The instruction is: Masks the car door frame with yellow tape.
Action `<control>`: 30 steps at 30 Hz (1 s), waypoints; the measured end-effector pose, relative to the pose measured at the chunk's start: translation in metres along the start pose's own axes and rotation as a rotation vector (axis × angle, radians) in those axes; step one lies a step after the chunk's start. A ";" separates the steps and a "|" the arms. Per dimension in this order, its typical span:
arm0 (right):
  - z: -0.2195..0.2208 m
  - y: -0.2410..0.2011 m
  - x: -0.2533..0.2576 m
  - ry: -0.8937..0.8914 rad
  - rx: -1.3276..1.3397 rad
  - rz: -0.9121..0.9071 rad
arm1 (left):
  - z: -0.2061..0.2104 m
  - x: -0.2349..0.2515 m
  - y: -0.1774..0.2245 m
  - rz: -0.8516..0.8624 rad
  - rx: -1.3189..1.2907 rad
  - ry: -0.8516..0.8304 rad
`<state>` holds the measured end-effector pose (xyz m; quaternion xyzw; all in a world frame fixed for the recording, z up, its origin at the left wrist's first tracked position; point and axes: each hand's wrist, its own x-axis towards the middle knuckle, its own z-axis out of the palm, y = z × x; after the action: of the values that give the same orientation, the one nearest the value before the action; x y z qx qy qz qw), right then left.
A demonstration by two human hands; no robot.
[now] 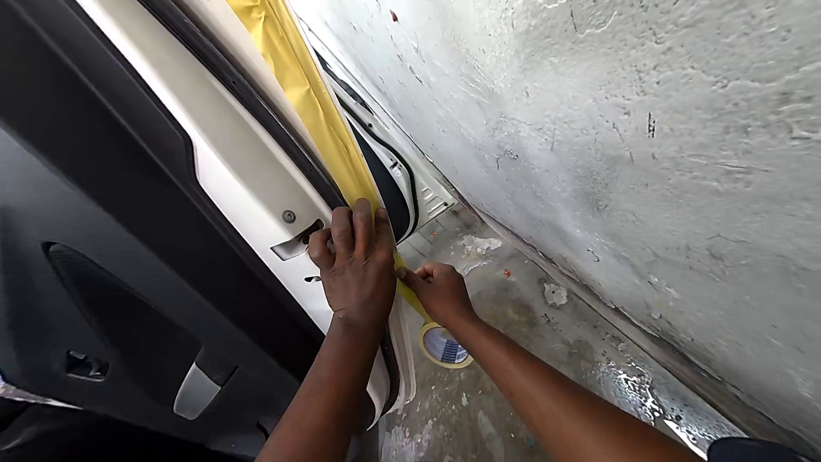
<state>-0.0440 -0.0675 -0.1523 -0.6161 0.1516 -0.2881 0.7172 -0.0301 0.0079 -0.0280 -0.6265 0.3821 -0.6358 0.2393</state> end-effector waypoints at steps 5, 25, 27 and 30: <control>0.000 0.028 0.014 -0.171 0.146 -0.084 | 0.000 -0.001 0.000 0.013 0.005 -0.004; 0.017 0.074 -0.005 -0.304 0.471 0.011 | 0.000 0.001 -0.001 0.025 -0.021 -0.008; 0.019 0.064 -0.007 -0.261 0.389 0.036 | 0.001 0.001 -0.001 0.028 -0.023 -0.002; 0.029 0.058 0.010 -0.207 0.252 0.067 | 0.001 0.002 -0.001 0.033 -0.027 -0.001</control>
<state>-0.0065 -0.0455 -0.2013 -0.5425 0.0600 -0.2159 0.8096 -0.0292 0.0071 -0.0263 -0.6237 0.4007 -0.6263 0.2413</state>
